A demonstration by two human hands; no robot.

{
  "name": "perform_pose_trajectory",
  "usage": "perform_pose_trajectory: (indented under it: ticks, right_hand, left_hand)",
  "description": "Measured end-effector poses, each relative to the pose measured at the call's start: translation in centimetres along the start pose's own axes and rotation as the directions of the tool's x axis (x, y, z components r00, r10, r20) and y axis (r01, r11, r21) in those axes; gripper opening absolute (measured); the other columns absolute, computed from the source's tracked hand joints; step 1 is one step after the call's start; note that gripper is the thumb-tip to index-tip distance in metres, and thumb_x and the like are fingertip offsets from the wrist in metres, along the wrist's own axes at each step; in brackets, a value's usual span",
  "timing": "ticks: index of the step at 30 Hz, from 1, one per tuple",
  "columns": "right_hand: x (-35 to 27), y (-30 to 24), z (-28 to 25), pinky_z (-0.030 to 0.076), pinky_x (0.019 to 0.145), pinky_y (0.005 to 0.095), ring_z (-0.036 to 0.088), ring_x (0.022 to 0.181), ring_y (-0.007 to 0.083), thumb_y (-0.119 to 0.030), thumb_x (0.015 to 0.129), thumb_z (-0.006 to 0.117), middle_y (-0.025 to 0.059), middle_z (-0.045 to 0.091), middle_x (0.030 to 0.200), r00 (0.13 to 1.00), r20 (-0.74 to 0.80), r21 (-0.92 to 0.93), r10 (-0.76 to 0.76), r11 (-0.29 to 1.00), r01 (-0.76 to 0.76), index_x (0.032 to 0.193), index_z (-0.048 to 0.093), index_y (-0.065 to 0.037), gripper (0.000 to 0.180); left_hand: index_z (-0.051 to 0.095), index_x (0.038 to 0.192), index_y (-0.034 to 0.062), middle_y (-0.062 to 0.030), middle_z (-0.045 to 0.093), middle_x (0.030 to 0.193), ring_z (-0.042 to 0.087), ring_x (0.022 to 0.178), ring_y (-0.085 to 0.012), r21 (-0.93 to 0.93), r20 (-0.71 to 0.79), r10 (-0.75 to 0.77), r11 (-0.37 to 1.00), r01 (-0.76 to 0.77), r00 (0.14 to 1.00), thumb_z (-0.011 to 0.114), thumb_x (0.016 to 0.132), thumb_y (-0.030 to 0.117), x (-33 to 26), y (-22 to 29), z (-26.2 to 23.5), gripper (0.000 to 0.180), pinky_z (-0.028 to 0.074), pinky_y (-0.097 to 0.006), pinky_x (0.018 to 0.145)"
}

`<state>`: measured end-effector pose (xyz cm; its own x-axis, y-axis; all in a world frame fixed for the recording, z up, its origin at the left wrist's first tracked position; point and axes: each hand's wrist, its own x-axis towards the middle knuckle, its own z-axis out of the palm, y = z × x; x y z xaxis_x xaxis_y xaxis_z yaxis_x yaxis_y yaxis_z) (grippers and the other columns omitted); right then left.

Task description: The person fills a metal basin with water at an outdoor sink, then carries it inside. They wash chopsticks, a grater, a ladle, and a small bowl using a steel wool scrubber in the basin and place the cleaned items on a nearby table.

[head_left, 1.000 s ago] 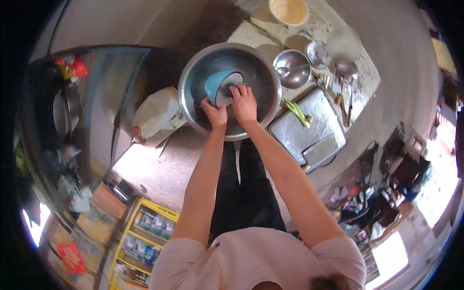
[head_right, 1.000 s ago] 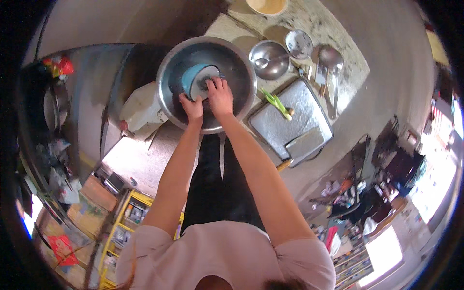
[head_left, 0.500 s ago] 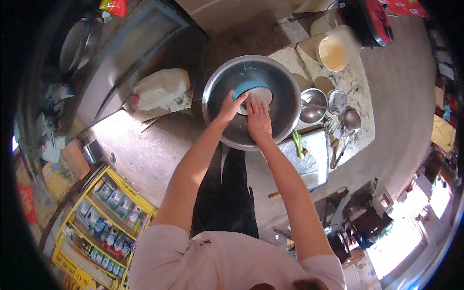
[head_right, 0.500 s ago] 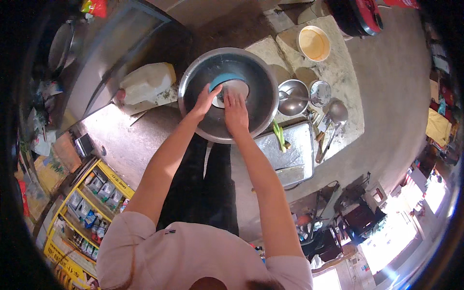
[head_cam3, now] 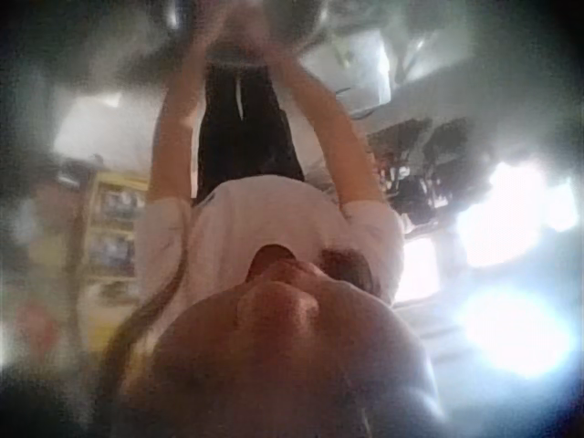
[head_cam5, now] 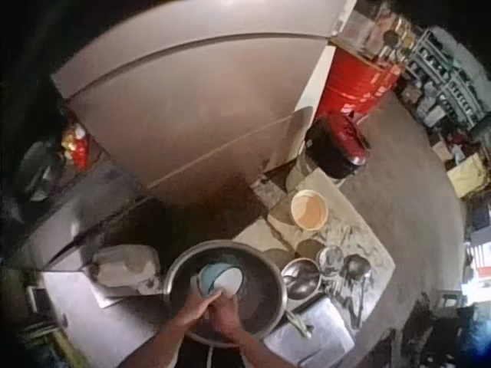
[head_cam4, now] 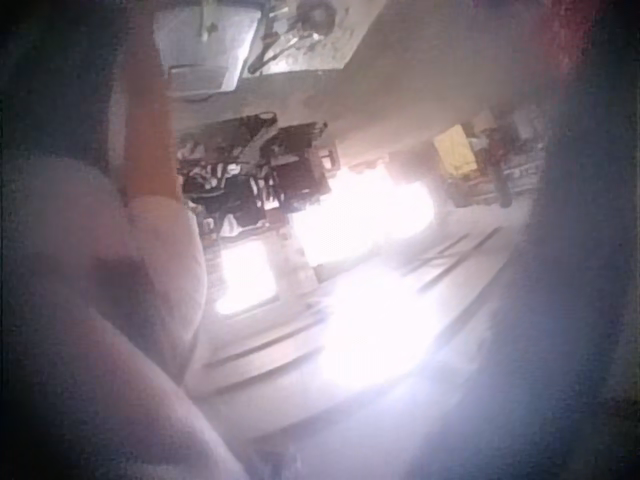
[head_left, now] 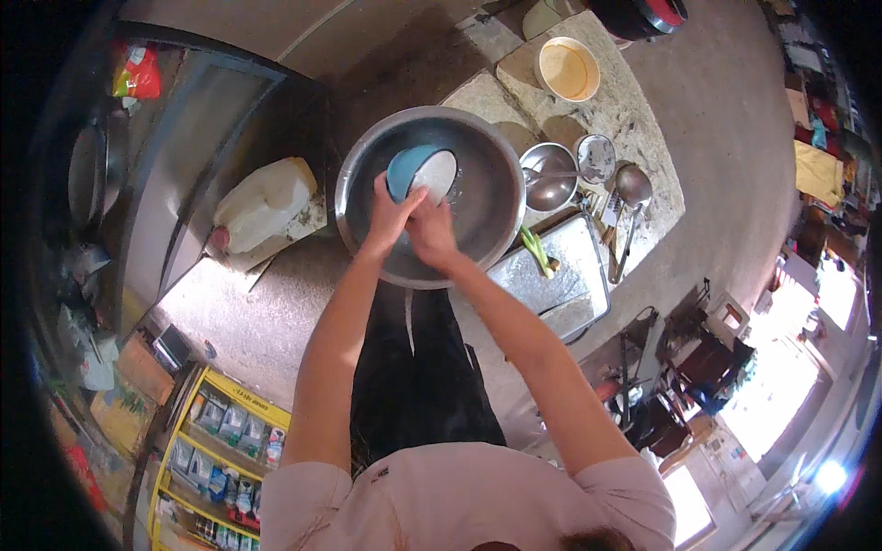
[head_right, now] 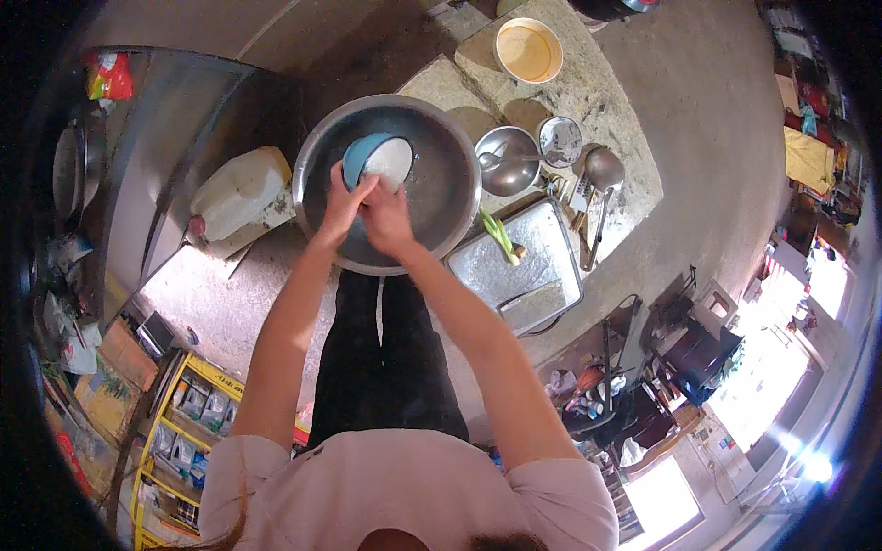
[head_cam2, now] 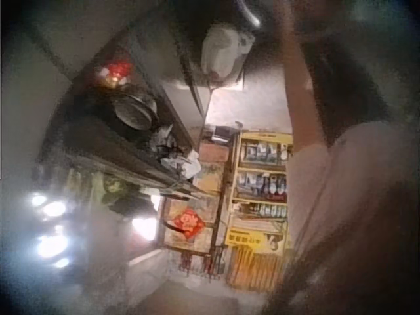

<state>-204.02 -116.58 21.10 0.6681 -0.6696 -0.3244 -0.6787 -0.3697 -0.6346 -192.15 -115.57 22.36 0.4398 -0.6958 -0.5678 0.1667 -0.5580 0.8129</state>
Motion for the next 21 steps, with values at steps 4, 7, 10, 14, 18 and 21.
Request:
perform_pose_trajectory:
  ticks: [4,7,10,14,18,21]
  right_hand:
    - [-0.7,-1.4,0.2,0.011,0.112,0.0507,0.025,0.137,0.0270,-0.014,0.086,0.052,0.0075,0.035,0.144,0.997,0.070,0.083,0.038,0.996,-0.043,0.141,0.030,-0.010,0.060]
    - [-0.2,1.0,-3.2,0.012,0.113,0.0476,0.023,0.138,0.0258,-0.016,0.086,0.052,0.0064,0.031,0.146,0.972,0.217,-0.378,-0.086,0.911,0.165,0.142,0.029,-0.011,0.060]
    - [0.0,0.9,-3.0,0.012,0.114,0.0464,0.023,0.138,0.0254,-0.016,0.086,0.052,0.0057,0.030,0.147,0.991,0.121,-0.288,-0.055,0.954,0.088,0.141,0.031,-0.013,0.059]
    - [-0.8,-2.4,-0.4,0.011,0.114,0.0459,0.020,0.140,0.0238,-0.013,0.085,0.051,0.0037,0.029,0.148,0.992,0.052,0.217,0.116,0.968,-0.125,0.140,0.035,-0.016,0.058]
    - [0.1,3.0,-3.5,0.013,0.114,0.0448,0.021,0.139,0.0245,-0.014,0.082,0.054,0.0045,0.032,0.147,0.968,0.170,-0.467,-0.182,0.850,0.242,0.138,0.039,-0.016,0.058]
    - [0.1,2.0,-3.1,0.015,0.113,0.0454,0.024,0.138,0.0262,-0.011,0.082,0.053,0.0086,0.035,0.144,0.991,0.092,-0.464,-0.096,0.876,0.128,0.135,0.041,-0.011,0.055]
  left_hand:
    - [0.037,0.127,-0.0029,-0.0148,0.051,0.116,0.051,0.107,-0.0225,-0.078,-0.005,-0.159,0.984,0.159,0.987,0.068,0.080,0.043,-0.6,0.4,-0.7,0.072,0.039,-0.033,0.094]
    - [0.039,0.125,-0.0060,-0.0170,0.052,0.116,0.052,0.106,-0.0233,0.123,0.027,-0.187,0.976,0.182,0.982,0.070,0.078,0.044,0.3,1.8,-1.7,0.075,0.040,-0.033,0.091]
    - [0.035,0.127,-0.0076,-0.0200,0.051,0.117,0.052,0.107,-0.0246,0.000,0.017,-0.126,0.992,0.126,0.992,0.074,0.074,0.043,-0.3,1.2,-1.0,0.084,0.041,-0.034,0.091]
    - [0.033,0.128,-0.0068,-0.0191,0.049,0.118,0.051,0.107,-0.0222,-0.319,0.025,-0.124,0.939,0.125,0.992,0.075,0.075,0.041,-1.1,-0.1,0.1,0.083,0.041,-0.032,0.091]
    - [0.032,0.127,-0.0067,-0.0168,0.049,0.118,0.050,0.108,-0.0228,0.122,0.158,-0.214,0.973,0.196,0.964,0.074,0.075,0.041,0.8,3.0,-1.7,0.083,0.042,-0.032,0.090]
    - [0.032,0.129,-0.0052,-0.0169,0.048,0.119,0.049,0.109,-0.0230,-0.022,0.019,-0.201,0.979,0.201,0.979,0.074,0.075,0.041,-0.1,1.8,0.3,0.082,0.040,-0.032,0.092]
